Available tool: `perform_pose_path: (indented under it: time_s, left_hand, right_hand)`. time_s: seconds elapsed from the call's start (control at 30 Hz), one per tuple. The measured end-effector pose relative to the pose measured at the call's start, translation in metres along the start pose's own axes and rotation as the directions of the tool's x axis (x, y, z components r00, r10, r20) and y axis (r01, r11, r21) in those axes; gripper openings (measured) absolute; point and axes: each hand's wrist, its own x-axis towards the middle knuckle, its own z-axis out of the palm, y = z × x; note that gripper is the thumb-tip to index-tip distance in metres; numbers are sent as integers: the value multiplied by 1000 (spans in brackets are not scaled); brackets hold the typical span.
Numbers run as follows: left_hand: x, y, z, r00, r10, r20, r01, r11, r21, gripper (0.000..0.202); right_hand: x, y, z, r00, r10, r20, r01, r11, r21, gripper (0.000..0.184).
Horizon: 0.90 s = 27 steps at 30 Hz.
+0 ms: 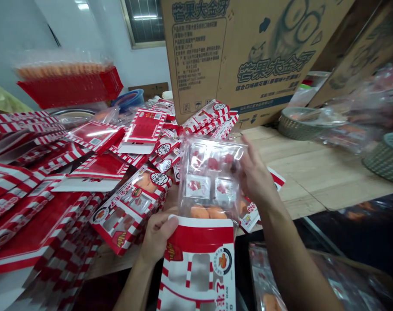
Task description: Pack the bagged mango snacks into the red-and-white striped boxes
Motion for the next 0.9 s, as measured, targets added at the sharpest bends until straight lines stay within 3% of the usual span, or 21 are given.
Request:
perform_pose_path:
  time_s: [0.03,0.1,0.17,0.2,0.27,0.3,0.33,0.37,0.43,0.5,0.57,0.67,0.73,0.8,0.9]
  left_hand:
    - [0,0,2,1000,10,-15,-10,1000,6,38]
    - [-1,-2,3,996,52,-76,-51,999,10,35]
    - [-1,-4,1,984,106,-145,-104,994,20,31]
    - [-2,-5,-1,976,128,-176,-125,992,27,31]
    - [-2,-6,-7,963,163,-215,-153,986,62,31]
    - [-2,-7,-9,958,176,-226,-160,983,85,30]
    - [-3,-7,-11,955,187,-231,-166,980,108,29]
    - [-4,-8,-12,953,198,-230,-172,977,129,28]
    - [-5,-9,-13,954,212,-211,-184,972,145,26]
    - [-6,-10,-13,962,208,-177,-187,974,126,26]
    - [-5,-11,-12,972,198,-129,-186,978,96,28]
    - [-2,-10,-12,985,165,-46,-162,985,67,30]
    - [0,-8,-11,991,137,3,-137,988,70,30]
    - [-1,-6,-11,995,99,30,-101,992,82,29]
    - [-6,-7,-11,1000,-12,-8,12,1000,14,28]
  right_hand:
    - [5,-2,4,998,-58,-29,57,998,-22,52]
    - [9,-5,8,993,-112,38,115,990,-83,47]
    - [3,-4,6,970,-63,236,105,980,-170,30]
    - [-4,-1,4,932,-8,362,92,973,-214,23]
    - [-20,9,-4,808,108,580,64,961,-268,21]
    - [-28,15,-8,757,145,637,46,961,-274,25]
    - [-37,21,-13,744,159,649,19,966,-258,28]
    - [-45,27,-17,767,150,623,-9,975,-223,29]
    - [-58,36,-22,857,109,504,-43,989,-140,25]
    - [-66,41,-25,892,83,445,-55,996,-76,17]
    - [-71,40,-25,853,78,517,-55,997,-58,26]
    - [-73,32,-26,751,85,654,-35,995,-88,47]
    - [-74,26,-25,713,112,692,3,987,-162,47]
    - [-77,22,-24,732,136,668,-5,981,-195,36]
    - [-85,25,-19,825,165,540,-122,986,-115,28]
